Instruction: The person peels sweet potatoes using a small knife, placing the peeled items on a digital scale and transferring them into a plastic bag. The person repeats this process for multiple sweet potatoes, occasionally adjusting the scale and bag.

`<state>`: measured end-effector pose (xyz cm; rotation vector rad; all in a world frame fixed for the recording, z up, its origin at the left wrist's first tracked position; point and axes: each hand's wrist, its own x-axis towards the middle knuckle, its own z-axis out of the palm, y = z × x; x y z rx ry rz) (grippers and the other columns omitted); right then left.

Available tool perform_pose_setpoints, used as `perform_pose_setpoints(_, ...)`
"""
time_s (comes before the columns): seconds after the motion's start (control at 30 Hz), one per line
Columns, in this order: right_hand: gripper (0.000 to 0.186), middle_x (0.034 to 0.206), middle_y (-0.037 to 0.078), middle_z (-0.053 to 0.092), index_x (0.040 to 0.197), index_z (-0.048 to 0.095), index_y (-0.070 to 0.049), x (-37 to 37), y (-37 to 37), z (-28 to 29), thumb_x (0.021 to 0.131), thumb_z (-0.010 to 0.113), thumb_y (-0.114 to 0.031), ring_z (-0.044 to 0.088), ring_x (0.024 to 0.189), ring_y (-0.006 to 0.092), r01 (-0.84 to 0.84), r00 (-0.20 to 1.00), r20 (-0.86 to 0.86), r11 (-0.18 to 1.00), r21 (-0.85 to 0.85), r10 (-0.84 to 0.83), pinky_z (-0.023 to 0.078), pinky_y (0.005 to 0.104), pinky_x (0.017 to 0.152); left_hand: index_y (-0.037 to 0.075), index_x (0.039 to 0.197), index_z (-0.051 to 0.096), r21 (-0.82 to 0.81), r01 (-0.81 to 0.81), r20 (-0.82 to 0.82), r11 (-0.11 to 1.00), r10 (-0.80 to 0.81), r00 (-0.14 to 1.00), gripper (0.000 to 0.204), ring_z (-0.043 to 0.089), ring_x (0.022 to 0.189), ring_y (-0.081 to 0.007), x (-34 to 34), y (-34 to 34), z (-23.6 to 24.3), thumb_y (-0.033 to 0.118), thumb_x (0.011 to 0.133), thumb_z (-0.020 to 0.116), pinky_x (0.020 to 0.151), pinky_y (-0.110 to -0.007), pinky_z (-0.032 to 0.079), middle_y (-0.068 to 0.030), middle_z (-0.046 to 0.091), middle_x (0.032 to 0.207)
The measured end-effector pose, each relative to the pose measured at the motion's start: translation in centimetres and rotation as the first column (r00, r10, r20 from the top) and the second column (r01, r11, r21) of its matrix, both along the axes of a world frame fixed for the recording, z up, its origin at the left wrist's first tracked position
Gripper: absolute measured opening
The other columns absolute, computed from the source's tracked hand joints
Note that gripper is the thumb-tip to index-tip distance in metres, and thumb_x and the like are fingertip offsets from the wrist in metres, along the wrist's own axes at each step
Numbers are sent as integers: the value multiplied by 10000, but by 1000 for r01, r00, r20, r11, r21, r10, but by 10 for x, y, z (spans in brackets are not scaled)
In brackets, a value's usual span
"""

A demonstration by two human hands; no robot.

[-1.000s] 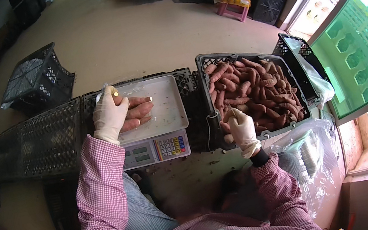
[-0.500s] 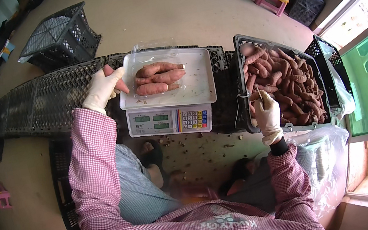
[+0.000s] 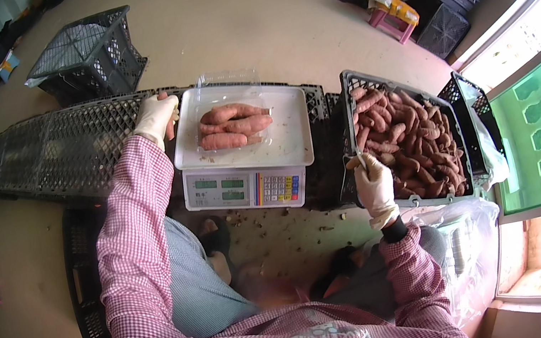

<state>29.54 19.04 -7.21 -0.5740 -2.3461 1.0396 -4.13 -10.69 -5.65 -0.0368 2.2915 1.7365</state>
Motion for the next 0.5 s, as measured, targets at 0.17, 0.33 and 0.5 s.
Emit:
perform_pose_setpoints(0.17,207,720,131,650,972,687,-77,-17,-32,33,832,535,-67,617,596,212,-22,979,203,1000,2,21,492,315,595,68,887,588,33,114,295,993,-119,948,249,511,565,-158,-47,21,-53,305,812,608,480,-305,396,-51,601,738)
perform_pose_setpoints(0.33,438,822,216,667,1302,553,-57,-101,-58,7,868,508,-98,651,738,352,-160,961,200,975,-157,190,516,396,704,96,975,583,326,26,406,945,-164,899,460,499,565,-133,-68,40,-68,535,841,616,455,-263,387,-19,579,741)
perform_pose_setpoints(0.5,408,742,29,586,1283,592,5,-155,-78,-49,900,486,-92,458,610,51,-149,977,33,783,-604,211,411,229,560,80,1090,630,648,39,311,760,-311,898,607,512,582,-120,-66,40,-38,637,855,580,458,-255,404,-21,618,811)
